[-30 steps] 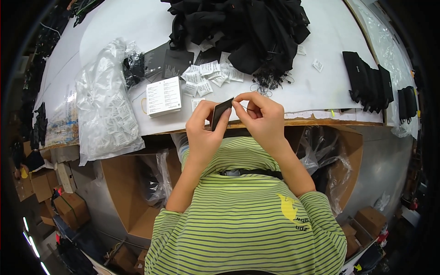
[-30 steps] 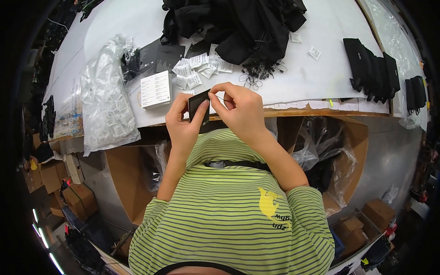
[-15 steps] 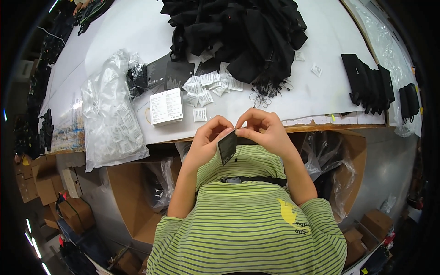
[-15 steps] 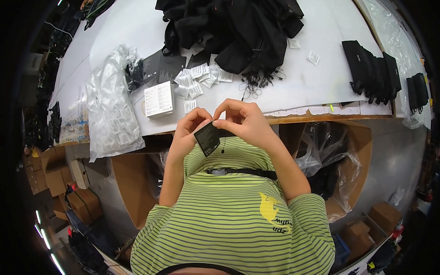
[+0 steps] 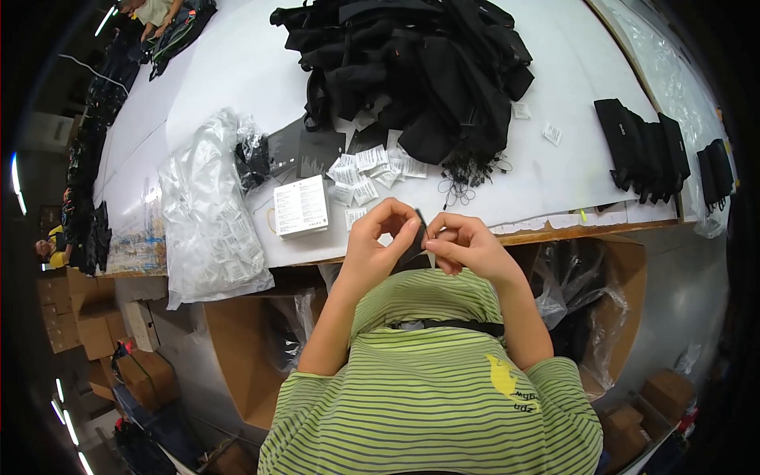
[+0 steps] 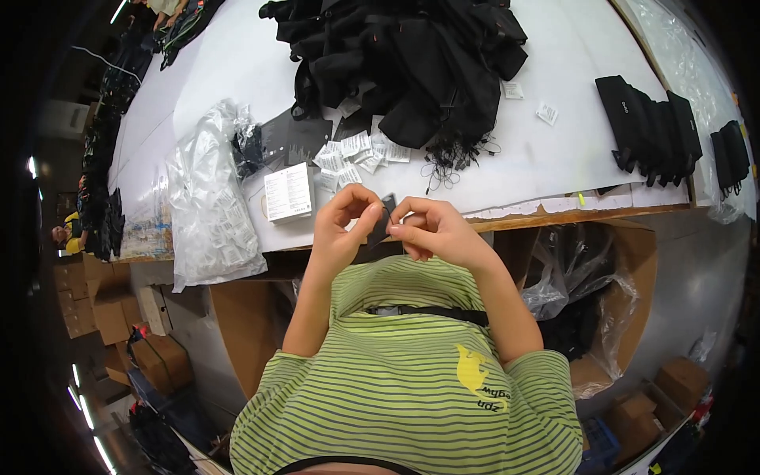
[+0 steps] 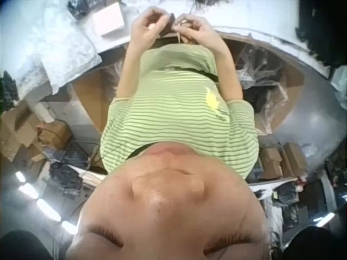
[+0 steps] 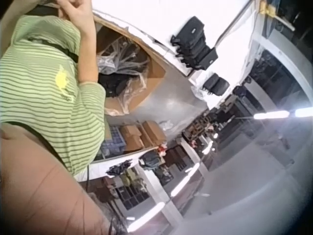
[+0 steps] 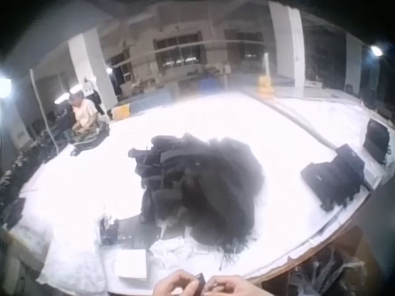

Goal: Attaching labels and tags to small black pouches in a production environment.

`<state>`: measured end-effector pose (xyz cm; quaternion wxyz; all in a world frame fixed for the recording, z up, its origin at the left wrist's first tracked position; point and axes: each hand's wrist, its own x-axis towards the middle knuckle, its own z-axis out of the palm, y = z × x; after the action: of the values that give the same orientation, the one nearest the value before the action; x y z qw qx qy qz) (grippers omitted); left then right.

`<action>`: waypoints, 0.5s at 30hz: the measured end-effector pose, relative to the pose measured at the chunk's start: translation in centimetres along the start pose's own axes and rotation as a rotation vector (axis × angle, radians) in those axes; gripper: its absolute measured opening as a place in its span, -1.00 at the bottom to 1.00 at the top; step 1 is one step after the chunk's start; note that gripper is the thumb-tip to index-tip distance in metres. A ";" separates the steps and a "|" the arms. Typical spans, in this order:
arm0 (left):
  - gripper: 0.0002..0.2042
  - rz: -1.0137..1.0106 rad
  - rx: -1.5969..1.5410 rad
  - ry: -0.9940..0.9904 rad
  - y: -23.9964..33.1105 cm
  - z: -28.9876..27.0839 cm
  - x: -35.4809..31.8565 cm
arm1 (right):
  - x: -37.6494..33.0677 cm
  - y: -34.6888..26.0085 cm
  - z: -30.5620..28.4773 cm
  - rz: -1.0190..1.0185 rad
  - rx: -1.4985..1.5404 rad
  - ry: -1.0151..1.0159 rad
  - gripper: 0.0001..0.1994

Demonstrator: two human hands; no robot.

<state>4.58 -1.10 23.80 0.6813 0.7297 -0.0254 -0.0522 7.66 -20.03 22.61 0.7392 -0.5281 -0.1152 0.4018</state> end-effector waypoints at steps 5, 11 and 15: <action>-0.83 0.824 -0.901 -1.379 8.1 -2.1 -3.4 | 0.0 0.2 -0.5 -0.014 0.008 0.084 -0.89; -0.83 0.938 -0.627 -1.649 14.9 -1.4 -6.9 | 1.0 1.0 0.5 -0.022 -0.026 0.029 -0.90; -0.74 1.218 -0.493 -1.833 13.7 -1.3 -2.5 | 0.7 1.7 -0.3 -0.044 0.003 0.082 -0.88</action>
<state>2.73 -0.51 37.68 0.4432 0.1274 -0.8568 -0.2308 7.56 -19.55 20.81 0.7527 -0.5403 -0.0960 0.3636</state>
